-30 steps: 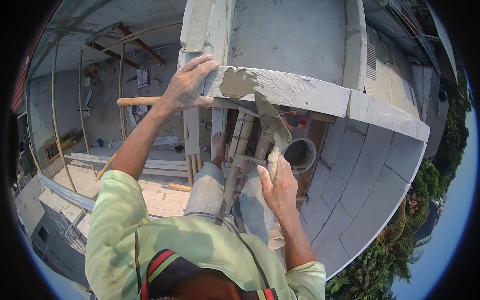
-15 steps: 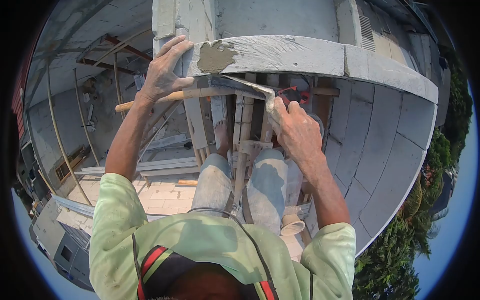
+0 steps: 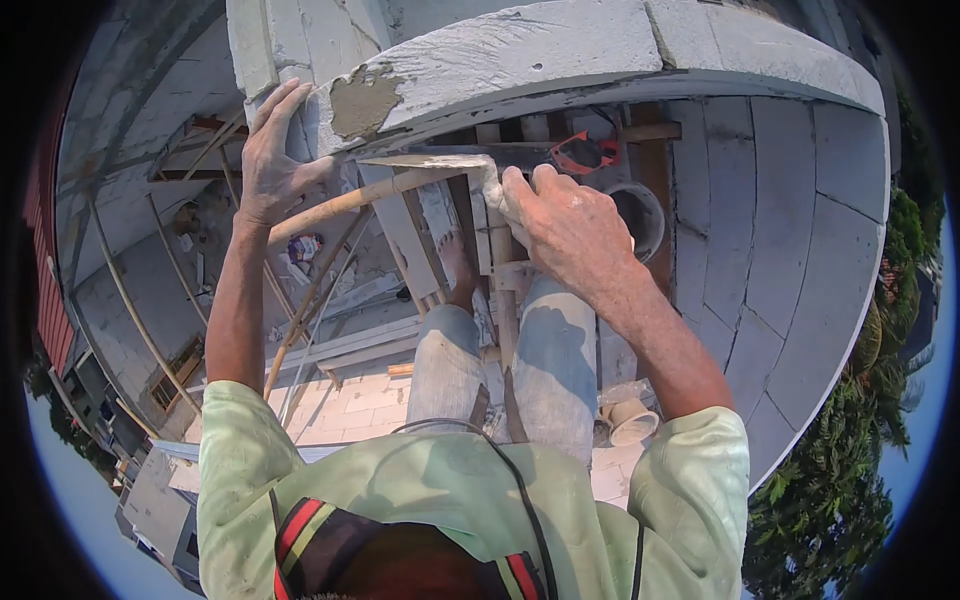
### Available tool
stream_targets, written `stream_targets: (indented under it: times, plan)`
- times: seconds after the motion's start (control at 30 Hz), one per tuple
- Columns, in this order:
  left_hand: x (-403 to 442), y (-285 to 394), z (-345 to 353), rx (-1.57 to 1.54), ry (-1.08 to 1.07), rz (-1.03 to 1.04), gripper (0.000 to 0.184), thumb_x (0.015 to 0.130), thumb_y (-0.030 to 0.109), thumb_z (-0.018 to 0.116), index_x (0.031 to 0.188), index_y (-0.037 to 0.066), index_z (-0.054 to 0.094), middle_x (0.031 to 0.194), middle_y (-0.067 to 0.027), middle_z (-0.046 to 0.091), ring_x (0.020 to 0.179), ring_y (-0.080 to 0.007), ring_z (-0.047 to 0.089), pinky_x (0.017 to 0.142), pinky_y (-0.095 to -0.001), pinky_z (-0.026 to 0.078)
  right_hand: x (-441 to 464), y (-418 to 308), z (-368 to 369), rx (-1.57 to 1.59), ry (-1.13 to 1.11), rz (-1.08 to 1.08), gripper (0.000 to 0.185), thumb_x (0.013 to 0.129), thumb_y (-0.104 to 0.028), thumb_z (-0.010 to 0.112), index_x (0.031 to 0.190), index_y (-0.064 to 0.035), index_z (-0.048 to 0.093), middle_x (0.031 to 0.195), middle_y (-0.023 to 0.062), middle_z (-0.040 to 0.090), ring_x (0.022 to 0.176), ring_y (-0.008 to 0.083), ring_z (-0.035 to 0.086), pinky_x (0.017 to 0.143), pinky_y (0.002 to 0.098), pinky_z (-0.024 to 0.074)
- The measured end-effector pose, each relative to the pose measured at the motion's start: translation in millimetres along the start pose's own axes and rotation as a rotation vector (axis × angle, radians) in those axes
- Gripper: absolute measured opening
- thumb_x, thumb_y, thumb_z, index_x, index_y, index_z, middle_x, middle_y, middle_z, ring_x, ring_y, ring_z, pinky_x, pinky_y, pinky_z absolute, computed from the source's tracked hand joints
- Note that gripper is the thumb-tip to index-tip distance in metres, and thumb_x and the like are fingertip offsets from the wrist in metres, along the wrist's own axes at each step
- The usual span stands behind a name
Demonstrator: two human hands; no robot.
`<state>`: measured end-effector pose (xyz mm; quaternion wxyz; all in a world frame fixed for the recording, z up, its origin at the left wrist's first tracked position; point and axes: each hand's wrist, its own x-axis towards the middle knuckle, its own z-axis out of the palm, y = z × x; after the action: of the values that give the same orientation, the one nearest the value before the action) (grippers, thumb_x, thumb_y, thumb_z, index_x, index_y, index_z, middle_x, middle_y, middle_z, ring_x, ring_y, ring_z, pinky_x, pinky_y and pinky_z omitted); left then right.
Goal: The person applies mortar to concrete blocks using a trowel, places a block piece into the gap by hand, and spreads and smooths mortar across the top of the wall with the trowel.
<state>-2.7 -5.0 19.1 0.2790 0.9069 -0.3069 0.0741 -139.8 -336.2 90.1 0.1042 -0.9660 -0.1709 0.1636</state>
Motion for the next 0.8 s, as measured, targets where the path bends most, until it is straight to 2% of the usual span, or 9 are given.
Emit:
stream_targets:
  times: [0.07,0.13,0.27,0.33,0.37,0.47,0.53,0.67,0.8]
  plan:
    - [-1,-1,0,0.0,-0.005,-0.021,0.084,0.056,0.02,0.079,0.136,0.01,0.054,0.138,-0.0137,0.056,0.126,-0.0278,0.056,0.105,-0.0403,0.05,11,10,-2,-0.007,0.026,0.043,0.042,0.083,-0.006,0.068,0.123,-0.0039,0.054,0.089,0.0121,0.058,0.081,0.0262,0.07,0.062,0.0376,0.0609]
    - [-1,-2,0,0.029,-0.013,0.012,0.084,0.056,0.021,0.078,0.136,0.009,0.054,0.138,-0.0147,0.056,0.126,-0.0282,0.056,0.106,-0.0407,0.049,18,23,-10,-0.026,-0.034,0.121,0.053,0.079,-0.016,0.078,0.128,-0.013,0.056,0.091,0.0054,0.057,0.077,0.0216,0.065,0.064,0.0351,0.0583]
    - [0,1,0,0.023,-0.012,0.011,0.082,0.058,0.019,0.078,0.135,0.008,0.055,0.138,-0.0153,0.056,0.127,-0.0286,0.055,0.106,-0.041,0.048,14,38,-9,0.007,-0.045,0.104,0.04,0.083,-0.007,0.069,0.121,-0.0084,0.057,0.093,0.0118,0.06,0.084,0.0269,0.07,0.068,0.0398,0.0608]
    - [0,1,-1,0.019,-0.02,0.01,0.08,0.059,0.019,0.079,0.135,0.008,0.055,0.138,-0.0154,0.056,0.127,-0.0285,0.054,0.106,-0.0407,0.048,10,44,0,-0.009,-0.019,0.128,0.054,0.08,-0.019,0.079,0.129,-0.014,0.055,0.093,0.0062,0.058,0.081,0.0235,0.065,0.071,0.0391,0.0582]
    - [0,2,-1,0.02,-0.015,0.002,0.08,0.059,0.019,0.08,0.135,0.008,0.055,0.138,-0.0153,0.056,0.127,-0.0285,0.054,0.107,-0.0402,0.048,7,45,4,-0.001,-0.019,0.136,0.054,0.08,-0.019,0.079,0.129,-0.014,0.055,0.093,0.0062,0.058,0.081,0.0235,0.065,0.071,0.0391,0.0582]
    - [0,4,0,0.025,-0.011,-0.002,0.079,0.06,0.019,0.082,0.134,0.007,0.056,0.137,-0.015,0.056,0.128,-0.0283,0.054,0.107,-0.0395,0.048,-5,43,17,0.013,-0.001,0.162,0.054,0.079,-0.017,0.079,0.128,-0.0126,0.055,0.093,0.0071,0.058,0.081,0.0247,0.066,0.068,0.0385,0.0582]
    - [1,6,0,0.035,-0.014,-0.002,0.079,0.06,0.019,0.083,0.133,0.007,0.056,0.137,-0.0148,0.056,0.127,-0.0282,0.054,0.107,-0.0392,0.048,-11,37,26,0.027,0.041,0.145,0.034,0.081,-0.004,0.068,0.114,-0.0049,0.059,0.093,0.0129,0.061,0.083,0.0269,0.071,0.065,0.039,0.0607]
    - [2,6,-1,0.03,-0.017,-0.011,0.081,0.058,0.018,0.084,0.133,0.007,0.057,0.137,-0.0148,0.056,0.127,-0.0283,0.054,0.107,-0.0395,0.048,-2,26,40,-0.022,-0.004,0.089,0.033,0.081,-0.004,0.069,0.111,-0.0028,0.058,0.09,0.0136,0.061,0.082,0.0265,0.071,0.063,0.0375,0.0609]
    - [1,2,0,0.028,-0.02,0.016,0.081,0.058,0.019,0.083,0.134,0.007,0.057,0.137,-0.0148,0.057,0.128,-0.0285,0.054,0.107,-0.0397,0.048,8,26,42,0.058,0.009,0.079,0.03,0.083,-0.016,0.072,0.107,-0.0026,0.059,0.088,0.014,0.062,0.08,0.0275,0.071,0.065,0.0396,0.0602]
